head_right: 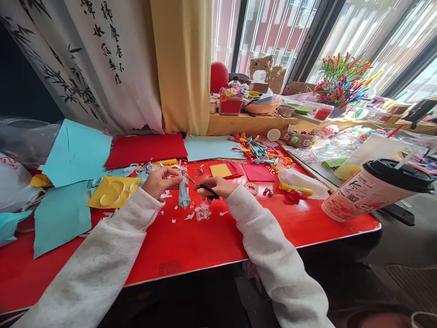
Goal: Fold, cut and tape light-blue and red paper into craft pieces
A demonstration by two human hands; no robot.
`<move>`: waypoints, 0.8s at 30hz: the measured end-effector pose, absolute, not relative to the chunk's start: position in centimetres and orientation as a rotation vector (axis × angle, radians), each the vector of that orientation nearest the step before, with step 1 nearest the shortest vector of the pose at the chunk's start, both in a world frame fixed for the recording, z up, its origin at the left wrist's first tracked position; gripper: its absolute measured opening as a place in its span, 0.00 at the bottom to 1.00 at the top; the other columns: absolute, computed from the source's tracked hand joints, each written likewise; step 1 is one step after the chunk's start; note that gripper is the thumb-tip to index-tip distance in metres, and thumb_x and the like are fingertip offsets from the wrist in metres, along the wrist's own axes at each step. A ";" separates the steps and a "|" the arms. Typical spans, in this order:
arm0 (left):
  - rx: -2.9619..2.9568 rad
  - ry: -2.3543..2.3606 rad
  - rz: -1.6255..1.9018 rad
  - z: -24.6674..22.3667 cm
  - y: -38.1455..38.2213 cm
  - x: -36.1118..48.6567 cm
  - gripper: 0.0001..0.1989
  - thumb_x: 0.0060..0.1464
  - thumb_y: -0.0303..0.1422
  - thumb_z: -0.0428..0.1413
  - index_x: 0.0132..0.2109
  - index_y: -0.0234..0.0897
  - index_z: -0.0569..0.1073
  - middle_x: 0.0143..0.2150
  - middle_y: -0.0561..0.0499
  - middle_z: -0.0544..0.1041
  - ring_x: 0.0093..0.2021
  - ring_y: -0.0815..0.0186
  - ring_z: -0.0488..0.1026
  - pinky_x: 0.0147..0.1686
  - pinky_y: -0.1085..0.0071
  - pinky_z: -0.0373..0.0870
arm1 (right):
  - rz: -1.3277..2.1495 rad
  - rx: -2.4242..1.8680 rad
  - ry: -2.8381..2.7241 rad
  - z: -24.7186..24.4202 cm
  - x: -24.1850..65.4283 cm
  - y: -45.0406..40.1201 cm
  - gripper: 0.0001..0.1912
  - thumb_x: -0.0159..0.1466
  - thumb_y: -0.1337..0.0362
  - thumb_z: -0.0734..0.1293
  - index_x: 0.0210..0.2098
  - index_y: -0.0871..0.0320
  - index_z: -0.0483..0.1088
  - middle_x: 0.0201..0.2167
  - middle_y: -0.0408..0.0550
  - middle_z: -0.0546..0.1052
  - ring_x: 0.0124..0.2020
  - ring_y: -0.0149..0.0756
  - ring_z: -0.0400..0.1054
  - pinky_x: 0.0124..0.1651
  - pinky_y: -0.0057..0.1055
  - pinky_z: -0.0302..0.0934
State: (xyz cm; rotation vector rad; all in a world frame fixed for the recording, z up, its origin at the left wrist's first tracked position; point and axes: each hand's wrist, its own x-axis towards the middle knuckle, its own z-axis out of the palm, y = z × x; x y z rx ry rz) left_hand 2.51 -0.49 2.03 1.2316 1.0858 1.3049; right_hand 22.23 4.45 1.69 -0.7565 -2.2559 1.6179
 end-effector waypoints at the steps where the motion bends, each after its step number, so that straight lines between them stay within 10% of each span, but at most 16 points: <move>1: 1.242 1.094 1.296 2.0 -0.5 2.5 0.15 0.35 0.32 0.60 0.27 0.32 0.61 0.34 0.50 0.69 0.25 0.68 0.71 0.28 0.63 0.72 | 1.619 -0.749 -2.266 1.7 22.3 4.5 0.25 0.50 0.51 0.63 0.39 0.65 0.65 0.22 0.45 0.69 0.18 0.25 0.63 0.22 0.24 0.56; 16: 1.441 1.109 1.618 2.2 -0.1 1.6 0.25 0.42 0.29 0.53 0.49 0.43 0.56 0.56 0.46 0.56 0.41 0.63 0.69 0.30 0.73 0.70 | 1.598 -0.690 -1.888 0.4 19.2 2.8 0.26 0.44 0.51 0.66 0.37 0.60 0.59 0.31 0.49 0.68 0.28 0.29 0.62 0.22 0.23 0.55; 24: 1.662 1.289 1.483 1.9 -1.5 3.5 0.24 0.47 0.29 0.47 0.53 0.45 0.57 0.55 0.51 0.59 0.46 0.61 0.66 0.30 0.75 0.70 | 0.778 -0.793 -1.849 -1.0 17.5 1.4 0.25 0.49 0.61 0.65 0.44 0.56 0.53 0.37 0.49 0.65 0.37 0.34 0.60 0.32 0.30 0.59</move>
